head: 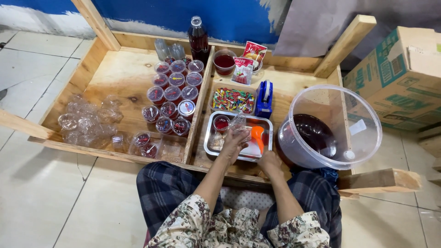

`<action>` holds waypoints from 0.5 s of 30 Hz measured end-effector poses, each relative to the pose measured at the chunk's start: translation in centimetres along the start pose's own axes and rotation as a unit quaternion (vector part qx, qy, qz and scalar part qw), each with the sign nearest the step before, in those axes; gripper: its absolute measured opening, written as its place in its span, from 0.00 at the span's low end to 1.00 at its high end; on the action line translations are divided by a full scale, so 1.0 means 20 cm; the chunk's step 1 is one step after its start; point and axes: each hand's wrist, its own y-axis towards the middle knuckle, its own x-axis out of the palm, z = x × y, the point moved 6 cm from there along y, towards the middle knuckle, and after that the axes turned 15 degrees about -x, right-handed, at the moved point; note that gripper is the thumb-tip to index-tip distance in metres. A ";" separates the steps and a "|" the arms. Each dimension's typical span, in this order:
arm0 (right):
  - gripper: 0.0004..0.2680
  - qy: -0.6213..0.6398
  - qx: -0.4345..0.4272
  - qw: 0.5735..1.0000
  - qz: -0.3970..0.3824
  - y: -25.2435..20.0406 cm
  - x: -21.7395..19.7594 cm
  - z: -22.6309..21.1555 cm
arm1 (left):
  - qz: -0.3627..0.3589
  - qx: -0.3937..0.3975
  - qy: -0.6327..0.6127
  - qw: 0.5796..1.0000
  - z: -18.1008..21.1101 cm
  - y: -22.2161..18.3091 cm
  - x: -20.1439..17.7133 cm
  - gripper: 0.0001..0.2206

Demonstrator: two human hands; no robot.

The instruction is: The person ladles a dark liquid into clear plastic cups and applies lids by hand. They organize empty and filled cups within a wooden frame on the floor.

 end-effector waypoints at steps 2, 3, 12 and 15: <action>0.20 -0.006 -0.042 0.999 0.034 -0.07 -0.05 0.01 | 0.007 -0.003 0.011 1.000 0.03 -0.02 0.01 0.29; 0.19 -0.015 -0.085 0.994 0.065 -0.10 -0.09 0.00 | 0.016 -0.005 0.019 1.000 0.04 -0.03 0.02 0.29; 0.21 0.195 -0.152 0.938 0.242 -0.87 -0.88 -0.28 | -0.015 -0.047 0.003 0.999 0.08 0.03 0.01 0.29; 0.15 0.161 -0.155 0.915 0.336 -0.92 -1.10 -0.11 | -0.018 -0.073 -0.032 0.997 0.03 0.10 0.01 0.21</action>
